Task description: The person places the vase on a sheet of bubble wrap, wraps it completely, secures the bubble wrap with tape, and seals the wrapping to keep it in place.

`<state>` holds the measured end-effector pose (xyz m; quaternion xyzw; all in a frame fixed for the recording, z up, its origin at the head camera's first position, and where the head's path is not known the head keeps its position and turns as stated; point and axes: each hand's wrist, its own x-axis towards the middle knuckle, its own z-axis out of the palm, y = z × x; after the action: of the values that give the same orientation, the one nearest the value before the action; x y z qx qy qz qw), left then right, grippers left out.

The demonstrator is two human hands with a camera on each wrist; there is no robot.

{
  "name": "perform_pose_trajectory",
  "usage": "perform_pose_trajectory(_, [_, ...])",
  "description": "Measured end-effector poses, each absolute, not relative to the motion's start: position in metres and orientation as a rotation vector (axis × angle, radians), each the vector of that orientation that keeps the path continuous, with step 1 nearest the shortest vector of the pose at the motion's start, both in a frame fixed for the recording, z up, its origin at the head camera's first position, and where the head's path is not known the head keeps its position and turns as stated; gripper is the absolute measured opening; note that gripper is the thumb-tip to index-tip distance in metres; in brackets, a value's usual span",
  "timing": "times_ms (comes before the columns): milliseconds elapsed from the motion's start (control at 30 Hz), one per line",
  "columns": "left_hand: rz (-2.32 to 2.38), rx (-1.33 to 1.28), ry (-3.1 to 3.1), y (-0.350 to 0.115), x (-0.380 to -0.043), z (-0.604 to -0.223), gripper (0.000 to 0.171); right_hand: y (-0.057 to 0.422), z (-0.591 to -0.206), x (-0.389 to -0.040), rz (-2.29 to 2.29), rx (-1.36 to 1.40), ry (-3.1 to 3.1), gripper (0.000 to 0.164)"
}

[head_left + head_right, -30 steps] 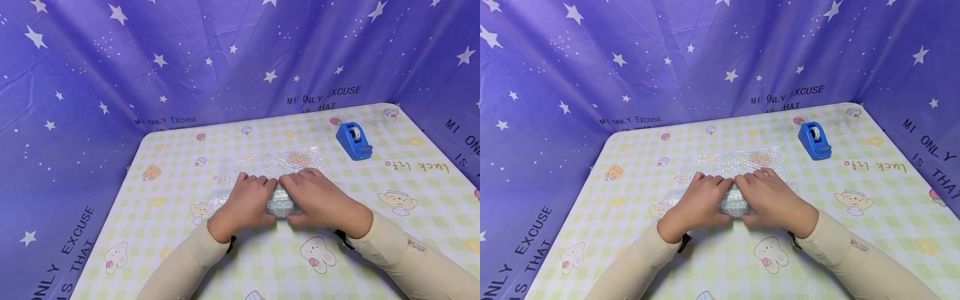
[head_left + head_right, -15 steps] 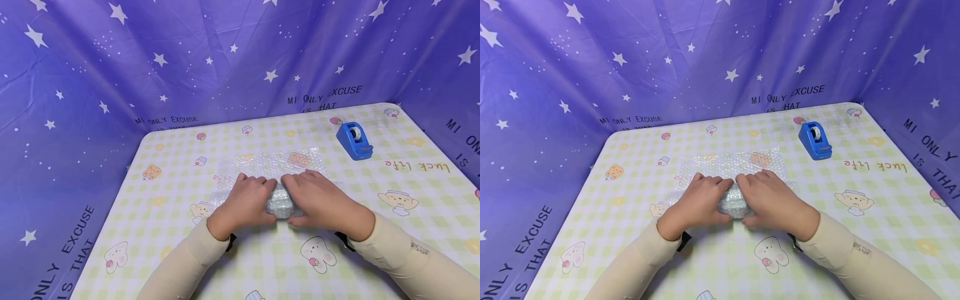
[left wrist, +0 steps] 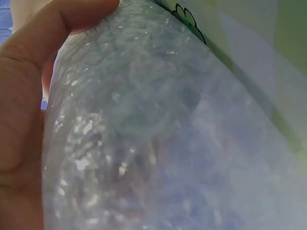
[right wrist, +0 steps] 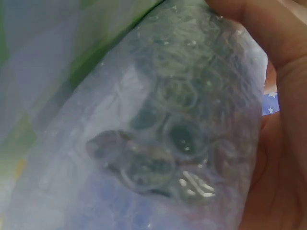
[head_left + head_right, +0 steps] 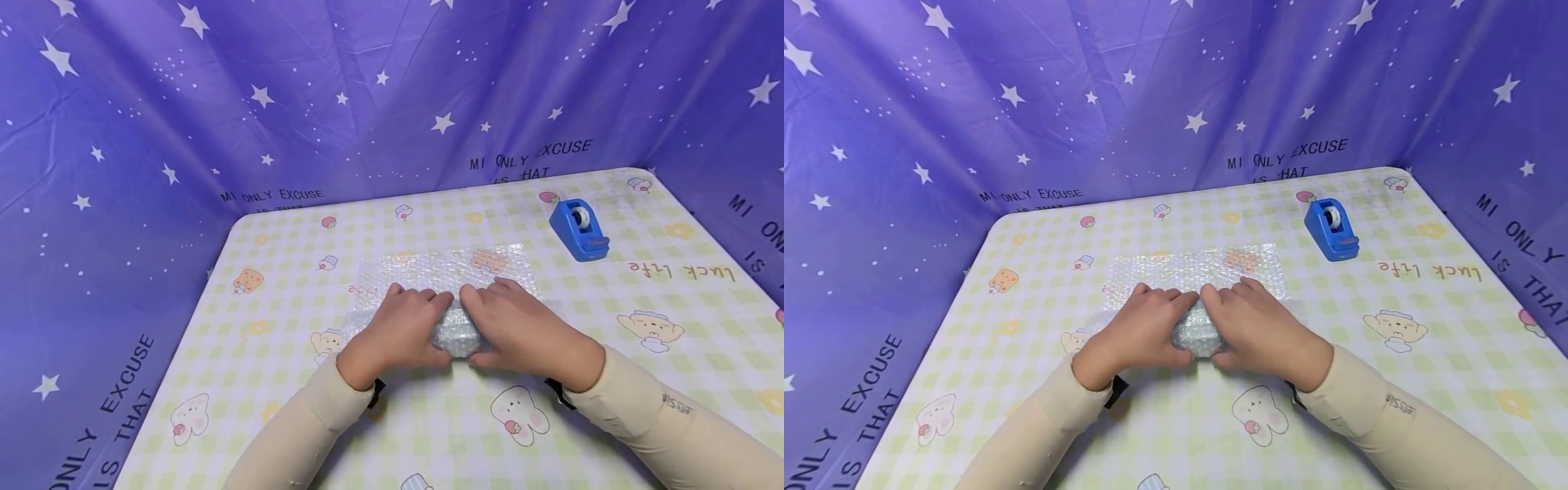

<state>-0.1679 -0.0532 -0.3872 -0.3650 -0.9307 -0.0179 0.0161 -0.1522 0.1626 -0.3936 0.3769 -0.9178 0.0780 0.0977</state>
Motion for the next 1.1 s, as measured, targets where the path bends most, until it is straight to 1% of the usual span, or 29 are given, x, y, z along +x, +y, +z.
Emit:
perform_pose_trajectory(300, [-0.108,-1.121,-2.913,-0.0536,-0.1695,-0.3893,0.074,0.1643,-0.3972,-0.158,0.286,1.14,-2.688,0.072])
perform_pose_trajectory(667, [-0.112,-1.127,-2.906,-0.0535,-0.1694,-0.3931,0.068,0.1686,-0.3961,-0.158,0.263,1.195,-2.65,0.073])
perform_pose_trajectory(900, [-0.08,-1.122,-2.878,-0.0536,-0.1679,-0.3928,0.072,0.1693,-0.3947,-0.1593,0.281,1.217,-2.64,0.072])
perform_pose_trajectory(1100, [-0.042,-1.126,-2.836,-0.053,-0.1641,-0.391,0.082,0.171,-0.3956,-0.1597,0.278,1.221,-2.648,0.073])
